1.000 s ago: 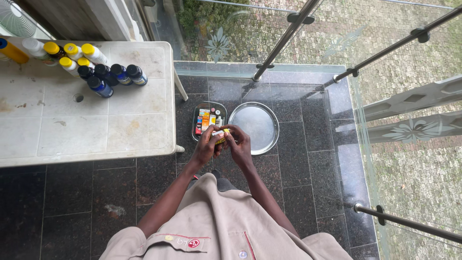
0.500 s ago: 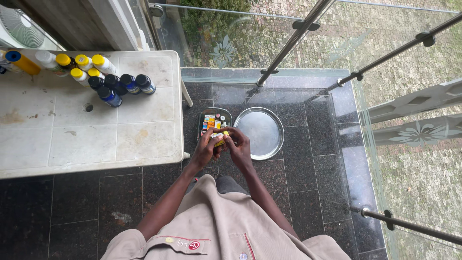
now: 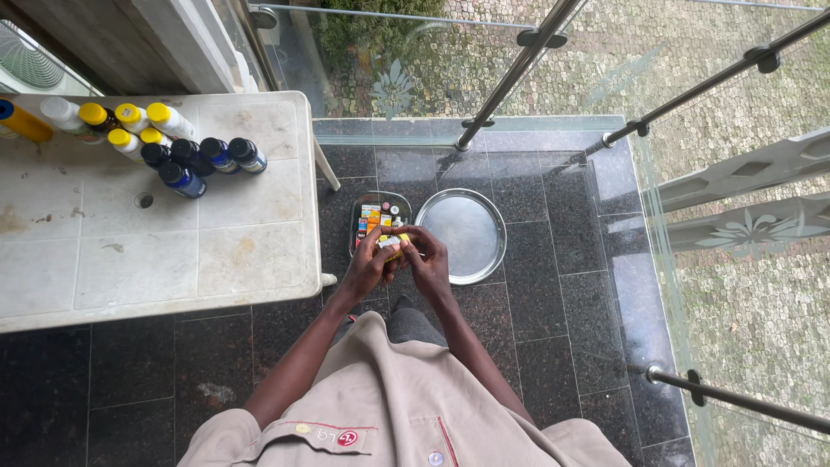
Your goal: The person picks up various medicine bottles and boxes from a table, opens some containers, and places them into a tray on the floor. The person handles items one at a time, including yellow-capped bottles and blue-capped bottles, and arranges them in the tray.
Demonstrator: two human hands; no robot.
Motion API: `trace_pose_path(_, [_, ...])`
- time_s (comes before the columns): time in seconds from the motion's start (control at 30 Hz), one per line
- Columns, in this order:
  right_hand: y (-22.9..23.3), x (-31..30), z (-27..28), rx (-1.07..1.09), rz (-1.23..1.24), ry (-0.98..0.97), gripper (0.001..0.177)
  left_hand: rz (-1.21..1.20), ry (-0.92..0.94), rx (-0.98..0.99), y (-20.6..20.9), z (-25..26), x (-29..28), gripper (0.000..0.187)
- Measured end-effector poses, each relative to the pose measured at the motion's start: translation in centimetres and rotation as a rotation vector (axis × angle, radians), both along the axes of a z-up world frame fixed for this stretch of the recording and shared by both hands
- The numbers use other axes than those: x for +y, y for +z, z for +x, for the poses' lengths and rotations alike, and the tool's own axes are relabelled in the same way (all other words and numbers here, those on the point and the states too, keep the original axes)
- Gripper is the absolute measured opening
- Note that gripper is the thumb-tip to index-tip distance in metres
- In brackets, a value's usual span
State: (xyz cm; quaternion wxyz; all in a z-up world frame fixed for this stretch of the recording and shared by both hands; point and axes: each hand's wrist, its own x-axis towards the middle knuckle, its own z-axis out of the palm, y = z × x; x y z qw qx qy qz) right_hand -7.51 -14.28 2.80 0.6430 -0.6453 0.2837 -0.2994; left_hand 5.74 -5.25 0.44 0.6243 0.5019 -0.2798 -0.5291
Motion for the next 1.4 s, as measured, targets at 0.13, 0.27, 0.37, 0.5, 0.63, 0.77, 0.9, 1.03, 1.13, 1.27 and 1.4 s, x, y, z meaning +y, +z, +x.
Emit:
trace_pose_path(0.13, [0.9,-1.8,-1.0,0.003,-0.005,0.017,0.028,0.004,0.017,0.028,-0.1,-1.1,-2.0,0.041])
trace_pose_path(0.27, [1.1,-3.6,-2.0,0.017,0.004,0.029,0.028,-0.031,0.025,0.024,-0.1,-2.1,-3.8,0.041])
trace_pose_path(0.37, [0.9,-4.5,-2.9,0.027,0.009,0.036,0.028,-0.037,0.024,0.040,-0.1,-3.2,-4.4,0.041])
trace_pose_path(0.5, [0.7,-5.5,-3.8,0.031,0.020,0.066,0.028,0.013,0.059,0.005,-0.6,-4.2,-5.2,0.042])
trace_pose_path(0.63, [0.2,-6.5,-4.6,0.122,0.038,0.091,0.030,0.052,0.091,0.041,-2.0,-5.5,-5.7,0.041])
trace_pose_path(0.77, [-0.6,-7.2,-5.2,0.136,0.071,0.119,0.031,0.114,0.146,0.091,-3.2,-6.7,-6.3,0.039])
trace_pose_path(0.9, [-2.1,-8.0,-5.3,0.175,0.113,0.149,0.030,0.162,0.188,0.051,-4.3,-7.3,-6.4,0.035])
trace_pose_path(1.03, [-4.8,-8.1,-5.3,0.257,0.172,0.151,0.028,0.203,0.259,-0.015,-6.6,-7.9,-6.2,0.034])
trace_pose_path(1.13, [-7.3,-8.1,-4.6,0.329,0.189,0.135,0.027,0.219,0.288,-0.019,-9.2,-8.0,-6.2,0.033])
trace_pose_path(1.27, [-10.9,-6.8,-4.3,0.409,0.207,0.146,0.025,0.310,0.323,-0.062,-13.7,-8.6,-4.6,0.031])
trace_pose_path(1.4, [-15.3,-6.6,-3.0,0.427,0.234,0.081,0.024,0.304,0.296,-0.326,-19.4,-7.4,-4.3,0.028])
